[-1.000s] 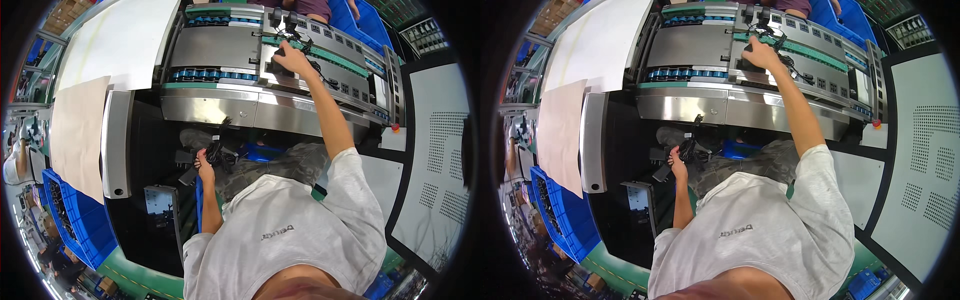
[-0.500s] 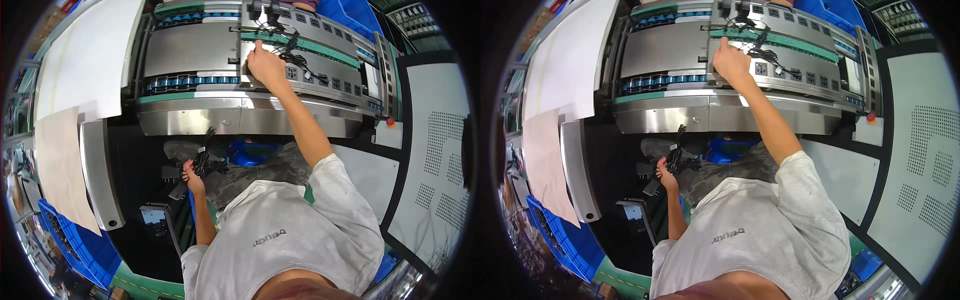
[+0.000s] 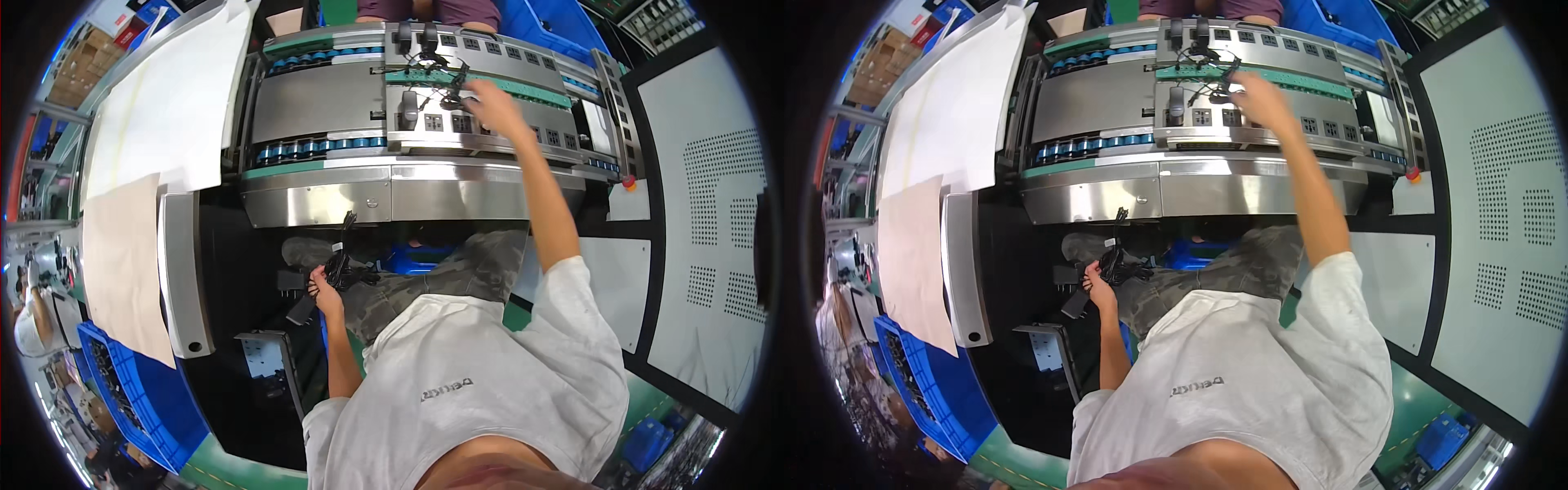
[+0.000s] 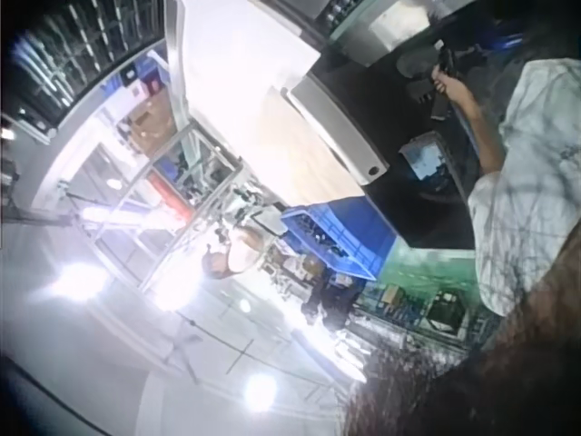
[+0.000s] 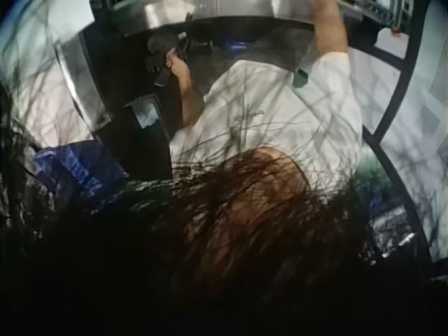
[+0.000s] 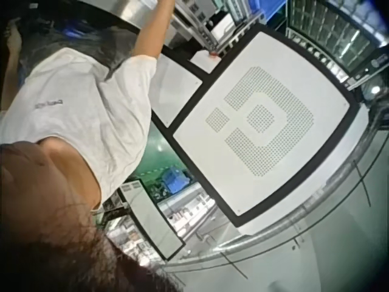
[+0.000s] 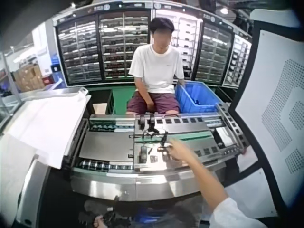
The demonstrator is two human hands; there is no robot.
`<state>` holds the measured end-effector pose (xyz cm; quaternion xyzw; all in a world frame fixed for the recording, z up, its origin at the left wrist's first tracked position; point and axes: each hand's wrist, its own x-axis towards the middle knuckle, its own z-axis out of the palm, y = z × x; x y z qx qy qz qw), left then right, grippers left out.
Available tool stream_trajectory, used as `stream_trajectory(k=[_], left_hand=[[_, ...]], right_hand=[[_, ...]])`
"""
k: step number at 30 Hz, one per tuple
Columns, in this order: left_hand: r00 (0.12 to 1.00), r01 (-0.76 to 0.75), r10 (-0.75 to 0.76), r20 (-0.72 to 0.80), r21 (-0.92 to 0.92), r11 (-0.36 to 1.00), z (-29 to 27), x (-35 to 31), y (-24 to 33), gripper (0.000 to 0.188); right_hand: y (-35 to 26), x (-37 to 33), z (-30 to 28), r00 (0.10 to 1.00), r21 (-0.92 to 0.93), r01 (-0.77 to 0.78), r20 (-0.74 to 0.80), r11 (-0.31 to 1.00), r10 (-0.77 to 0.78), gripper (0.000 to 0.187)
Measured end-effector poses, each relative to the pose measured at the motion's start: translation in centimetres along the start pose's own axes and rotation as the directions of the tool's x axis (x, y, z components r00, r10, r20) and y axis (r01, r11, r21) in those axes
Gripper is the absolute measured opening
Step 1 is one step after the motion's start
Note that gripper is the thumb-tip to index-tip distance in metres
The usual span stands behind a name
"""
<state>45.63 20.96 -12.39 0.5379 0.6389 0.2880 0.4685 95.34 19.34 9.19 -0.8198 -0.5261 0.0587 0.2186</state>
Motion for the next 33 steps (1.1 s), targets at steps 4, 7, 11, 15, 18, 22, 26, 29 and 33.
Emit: stream_trajectory(k=[4,7,11,15,18,22,26,29,33], left_hand=[[0.997,0.077,-0.077,0.005,-0.054,0.996,0.5,-0.2,1.9,0.035],[0.998,-0.048,0.052,-0.037,0.090,0.995,0.0,-0.3,1.4,0.036],[0.998,-0.036,0.038,-0.049,0.035,0.999,0.5,-0.4,1.3,0.037],[0.998,-0.028,0.028,-0.061,-0.014,0.999,0.3,-0.1,0.9,0.038],[0.998,-0.024,0.023,-0.057,-0.025,0.999,0.3,-0.2,1.0,0.038],[0.999,0.009,-0.011,-0.037,-0.072,0.997,0.4,-0.4,1.9,0.037],[0.999,0.020,-0.022,-0.024,-0.075,0.997,0.2,-0.5,1.9,0.038],[1.000,0.009,-0.009,-0.028,-0.013,1.000,0.1,-0.3,1.5,0.038],[0.999,-0.031,0.031,-0.026,-0.028,0.999,0.2,-0.3,1.5,0.040]], right_hand=[[8.6,-2.6,-1.9,0.976,-0.281,-0.052,0.190,0.958,0.109,0.029],[8.5,-3.2,-1.8,0.945,-0.151,-0.013,0.322,0.988,0.061,0.029],[7.9,-2.7,-1.6,0.888,-0.253,-0.111,0.408,0.961,0.210,0.021],[6.4,-3.1,-1.5,0.979,-0.581,0.063,0.195,0.811,0.064,0.021],[5.3,-3.5,-1.4,0.991,-0.691,0.065,-0.037,0.720,-0.125,0.022],[3.4,-3.9,-2.3,0.876,-0.695,0.007,-0.343,0.719,-0.339,0.023],[0.1,-2.8,-3.3,0.829,-0.696,-0.063,-0.436,0.715,-0.351,0.024],[-1.9,-0.5,-3.0,0.748,-0.565,0.017,-0.541,0.825,-0.386,0.022],[-3.6,3.4,-0.2,0.781,0.003,0.129,-0.616,0.992,-0.100,0.012]])
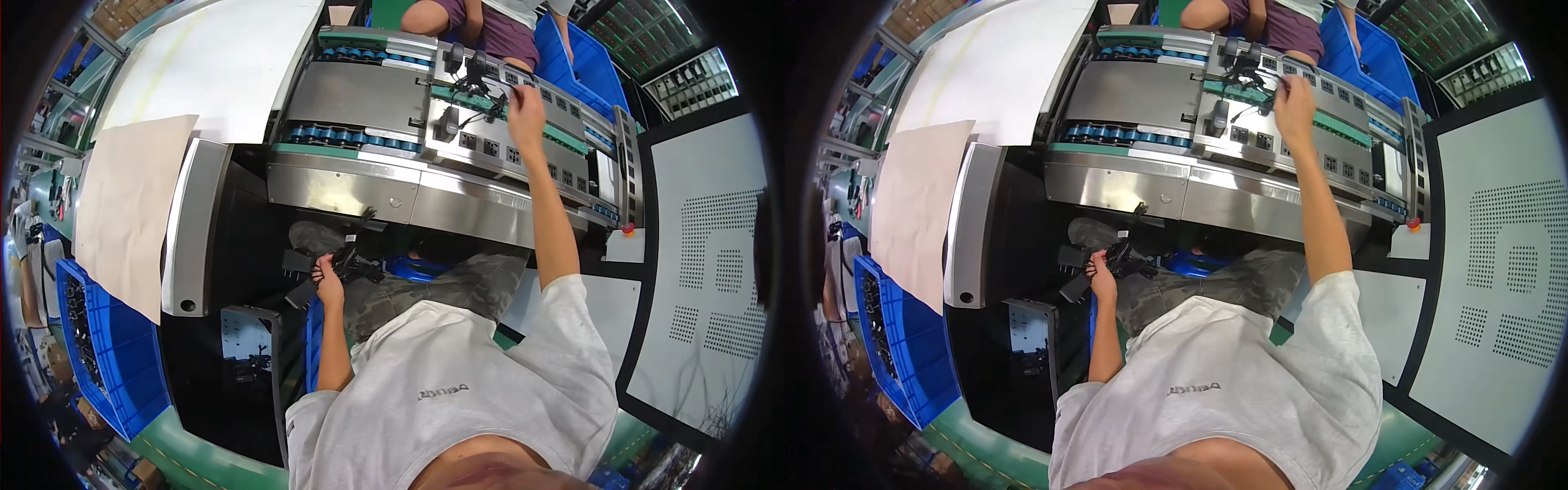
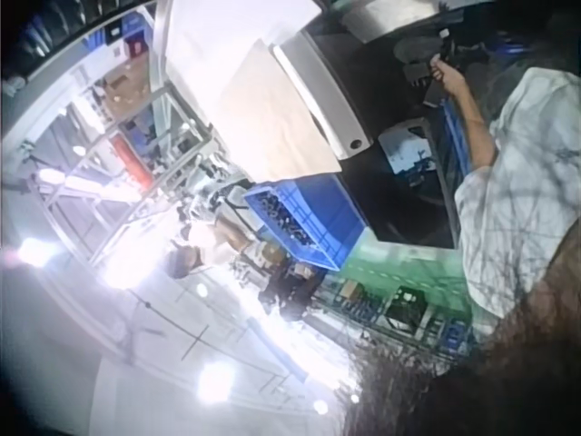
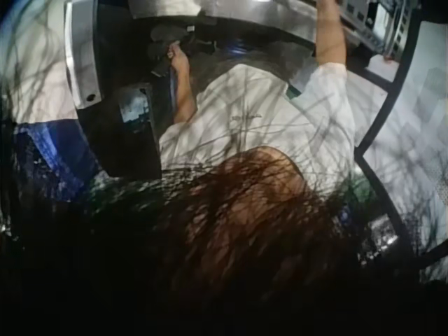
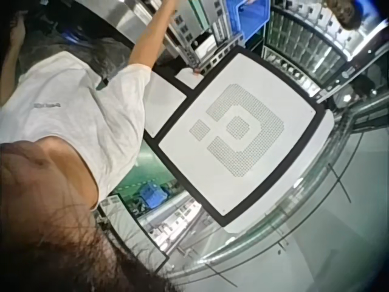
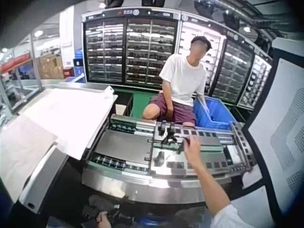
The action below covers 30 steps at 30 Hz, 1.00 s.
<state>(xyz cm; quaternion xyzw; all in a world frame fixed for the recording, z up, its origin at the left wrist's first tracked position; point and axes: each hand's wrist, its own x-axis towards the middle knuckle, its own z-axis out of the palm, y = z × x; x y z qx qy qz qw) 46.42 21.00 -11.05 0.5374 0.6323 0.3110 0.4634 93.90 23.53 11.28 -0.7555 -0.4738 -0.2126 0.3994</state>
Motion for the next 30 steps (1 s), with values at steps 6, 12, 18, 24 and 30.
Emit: stream_trajectory(k=[6,12,18,24,30], left_hand=[[0.997,0.071,-0.071,0.011,0.054,0.996,-0.3,-0.3,1.0,0.043],[0.996,0.084,-0.085,0.012,0.082,0.993,-0.4,-0.3,0.7,0.045],[0.990,0.144,-0.144,0.008,-0.007,0.990,-0.2,-0.2,1.1,0.039],[0.993,0.115,-0.115,0.015,-0.004,0.993,-0.1,0.1,0.3,0.038],[0.992,0.118,-0.119,-0.033,-0.024,0.993,0.2,0.2,0.3,0.040]], right_hand=[[2.3,0.2,6.5,0.916,0.199,-0.296,0.338,0.934,0.218,0.012],[2.9,2.2,8.3,0.878,0.031,-0.082,0.476,0.996,0.058,0.012],[3.6,2.0,8.9,0.900,-0.066,0.085,0.432,0.994,-0.048,0.011],[3.2,1.4,8.8,0.908,-0.050,0.067,0.418,0.996,-0.040,0.011],[2.5,0.6,8.7,0.928,-0.196,0.109,0.370,0.975,-0.029,0.009]])
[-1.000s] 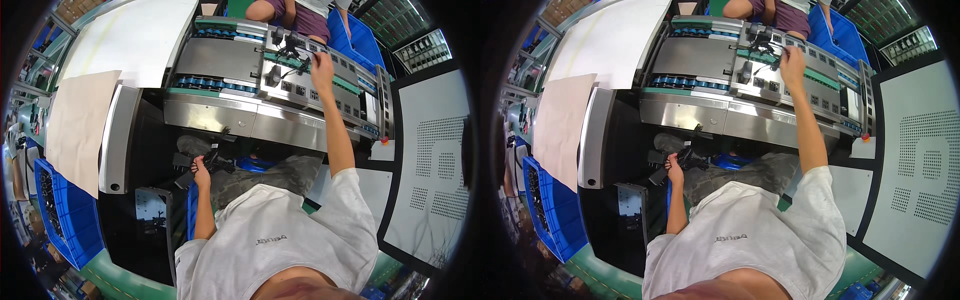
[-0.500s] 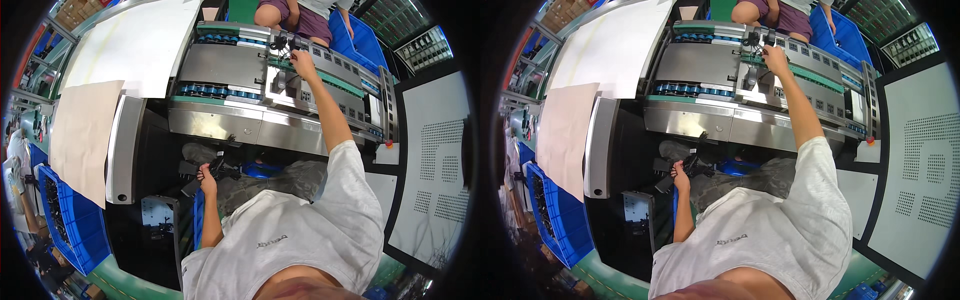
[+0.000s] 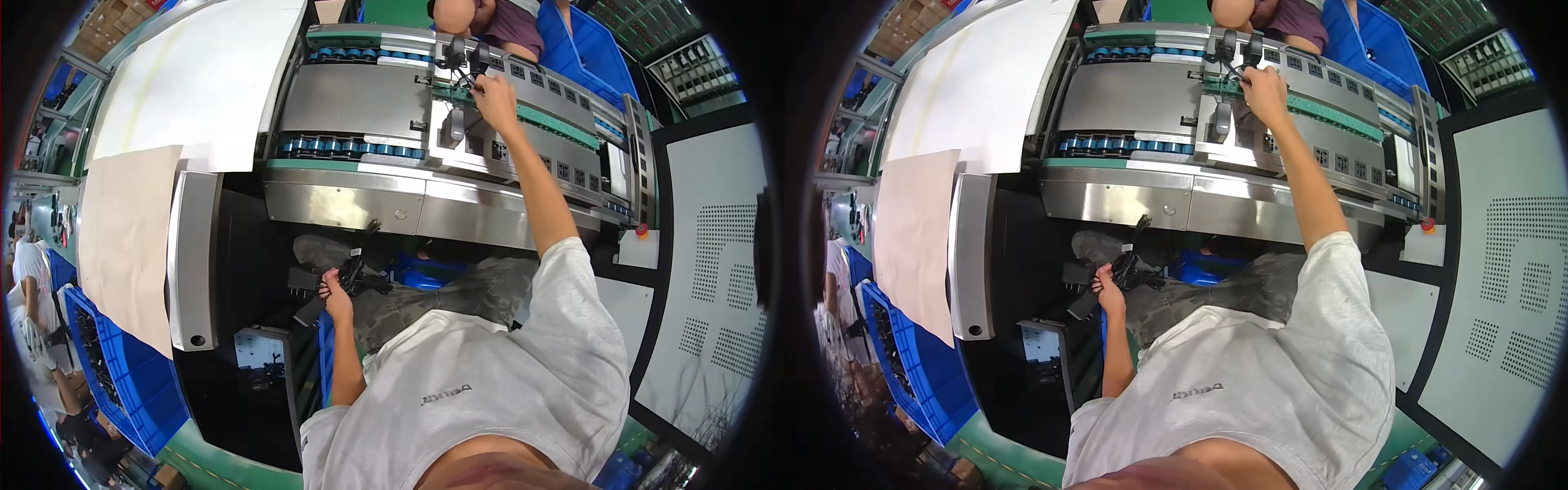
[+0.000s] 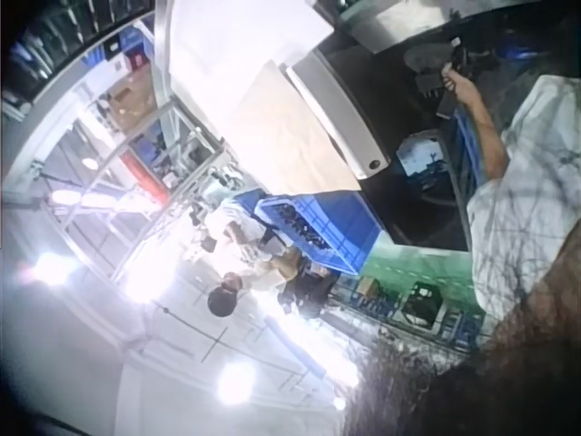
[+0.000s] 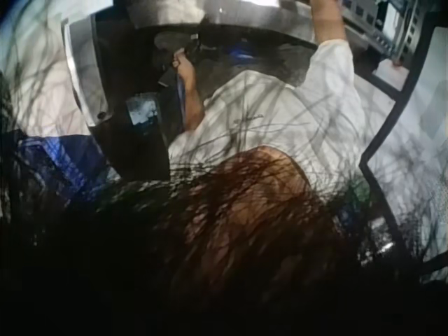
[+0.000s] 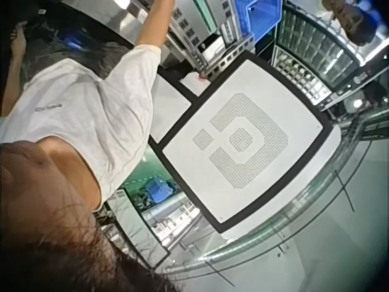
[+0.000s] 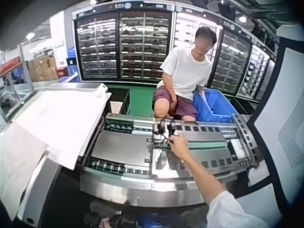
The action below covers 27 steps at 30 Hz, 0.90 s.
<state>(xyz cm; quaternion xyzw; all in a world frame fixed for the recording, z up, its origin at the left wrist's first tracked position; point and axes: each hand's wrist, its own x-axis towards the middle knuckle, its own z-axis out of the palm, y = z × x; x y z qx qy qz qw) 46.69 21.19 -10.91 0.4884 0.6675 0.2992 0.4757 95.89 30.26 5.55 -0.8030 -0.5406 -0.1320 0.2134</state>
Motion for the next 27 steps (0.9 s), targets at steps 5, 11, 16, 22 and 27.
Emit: stream_trajectory(k=[5,11,16,22,27], left_hand=[[1.000,0.016,-0.016,-0.008,-0.013,1.000,-0.1,-0.2,1.0,0.041],[0.996,-0.089,0.089,0.001,0.050,0.995,-0.2,-0.4,1.1,0.038],[0.990,-0.127,0.133,0.055,-0.113,0.986,-1.0,-1.3,1.0,0.034],[0.963,-0.200,0.252,0.091,-0.380,0.903,0.5,-6.5,6.4,0.031],[0.767,-0.319,0.298,0.568,-0.066,0.946,-1.0,-11.7,15.2,0.033]], right_hand=[[0.2,-0.1,0.8,0.988,-0.065,0.110,-0.100,0.992,-0.116,0.008],[-0.6,-0.5,-1.0,0.998,-0.153,0.052,0.039,0.987,-0.046,0.014],[-5.8,-6.1,-4.6,0.953,-0.001,0.157,-0.263,0.988,-0.151,0.028],[-11.4,-20.5,-7.6,0.919,0.582,0.146,0.220,0.800,-0.328,0.025],[-15.8,-23.4,-11.9,0.879,0.798,-0.001,0.288,0.602,-0.381,0.045]])
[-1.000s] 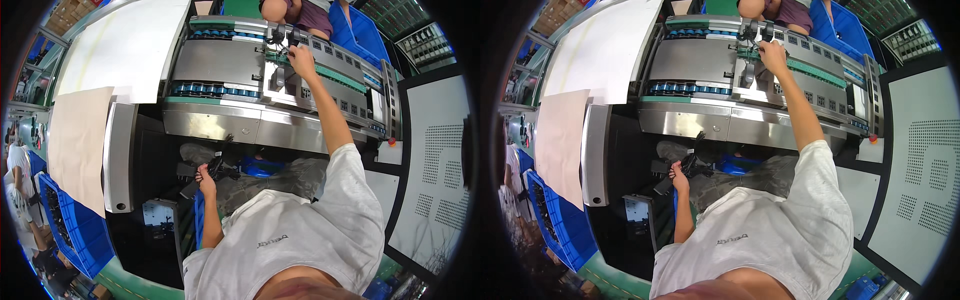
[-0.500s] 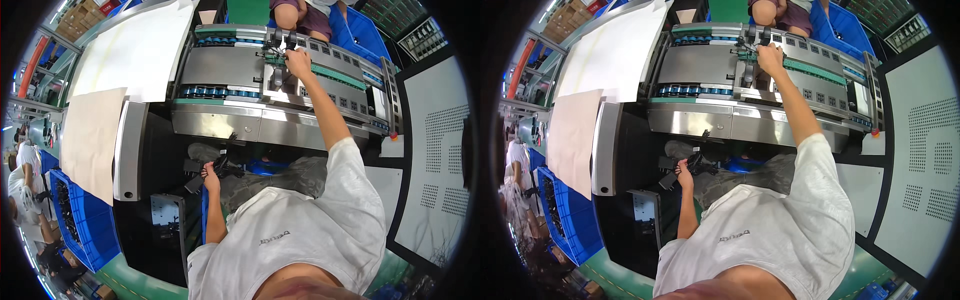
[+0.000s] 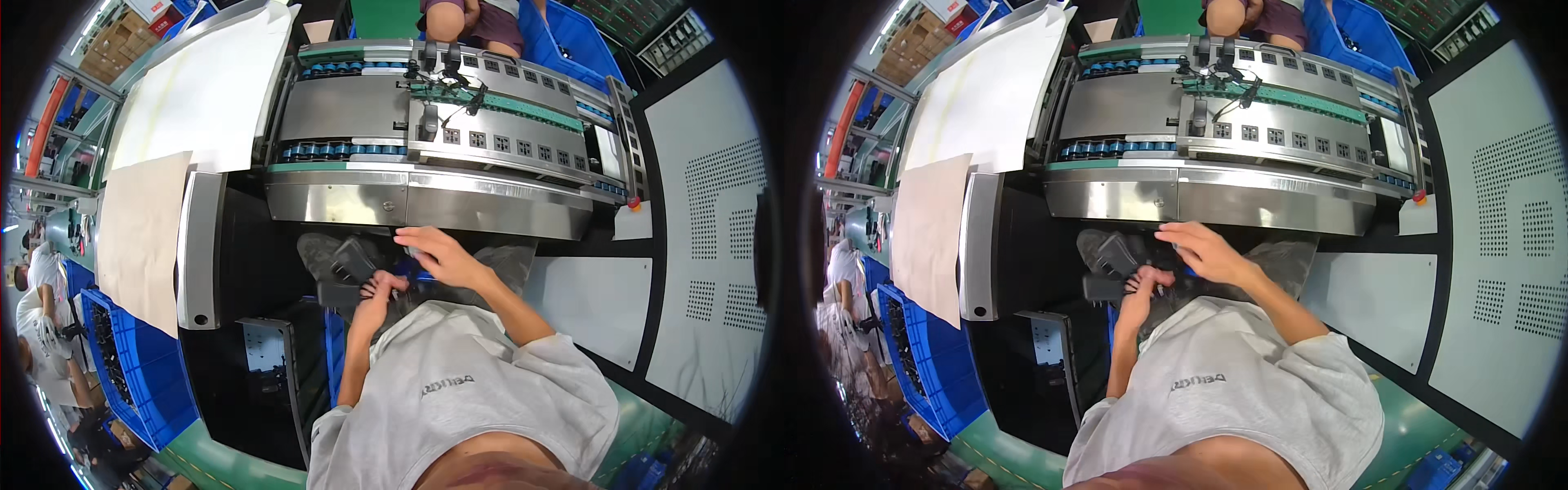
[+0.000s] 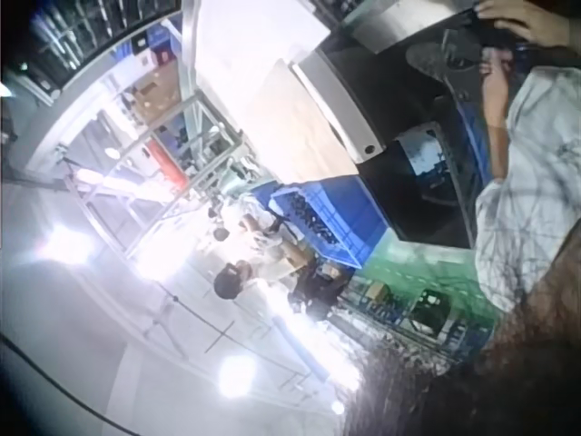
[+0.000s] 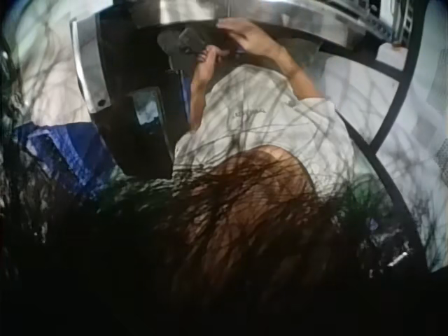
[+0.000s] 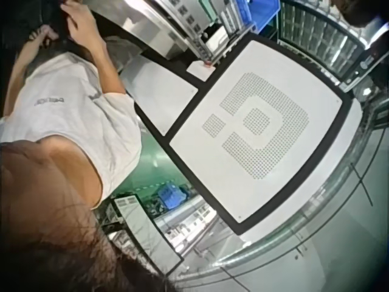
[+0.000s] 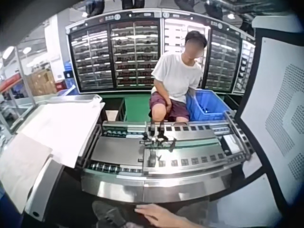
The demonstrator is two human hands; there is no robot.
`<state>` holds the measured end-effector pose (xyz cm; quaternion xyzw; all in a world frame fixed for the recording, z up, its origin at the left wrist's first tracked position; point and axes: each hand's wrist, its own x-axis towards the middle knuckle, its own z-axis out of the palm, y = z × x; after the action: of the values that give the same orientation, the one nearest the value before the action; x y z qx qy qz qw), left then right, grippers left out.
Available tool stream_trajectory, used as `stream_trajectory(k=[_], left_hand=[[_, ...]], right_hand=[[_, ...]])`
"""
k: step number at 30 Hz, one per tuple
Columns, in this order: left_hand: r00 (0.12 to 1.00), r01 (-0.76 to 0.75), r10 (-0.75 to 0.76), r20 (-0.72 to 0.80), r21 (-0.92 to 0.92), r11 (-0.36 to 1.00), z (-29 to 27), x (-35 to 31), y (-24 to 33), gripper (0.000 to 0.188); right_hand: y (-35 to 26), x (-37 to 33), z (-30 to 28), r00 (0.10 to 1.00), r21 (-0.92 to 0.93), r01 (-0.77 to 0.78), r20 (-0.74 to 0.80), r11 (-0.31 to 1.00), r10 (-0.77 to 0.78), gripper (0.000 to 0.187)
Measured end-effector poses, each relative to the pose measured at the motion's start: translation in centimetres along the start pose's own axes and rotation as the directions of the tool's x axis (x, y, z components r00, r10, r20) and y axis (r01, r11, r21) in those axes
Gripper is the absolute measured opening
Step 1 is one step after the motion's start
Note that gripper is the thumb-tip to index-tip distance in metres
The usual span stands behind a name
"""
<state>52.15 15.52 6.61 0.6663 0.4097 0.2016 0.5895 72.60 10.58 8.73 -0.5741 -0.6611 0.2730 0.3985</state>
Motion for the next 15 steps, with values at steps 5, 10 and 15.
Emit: stream_trajectory(k=[5,10,15], left_hand=[[0.893,0.113,-0.148,0.425,0.107,0.988,0.8,-0.6,3.8,0.040],[0.877,0.167,-0.130,0.462,-0.039,0.985,1.1,-1.0,3.2,0.049],[0.836,0.222,-0.147,0.529,-0.081,0.972,1.1,-1.1,3.1,0.051]], right_hand=[[-0.7,-1.1,-0.6,0.955,0.515,-0.257,0.264,0.817,0.134,0.070],[-0.6,-3.1,-1.4,0.941,0.553,-0.301,0.306,0.777,0.146,0.084],[0.2,-3.9,0.1,0.943,0.474,-0.291,0.290,0.831,0.165,0.064]])
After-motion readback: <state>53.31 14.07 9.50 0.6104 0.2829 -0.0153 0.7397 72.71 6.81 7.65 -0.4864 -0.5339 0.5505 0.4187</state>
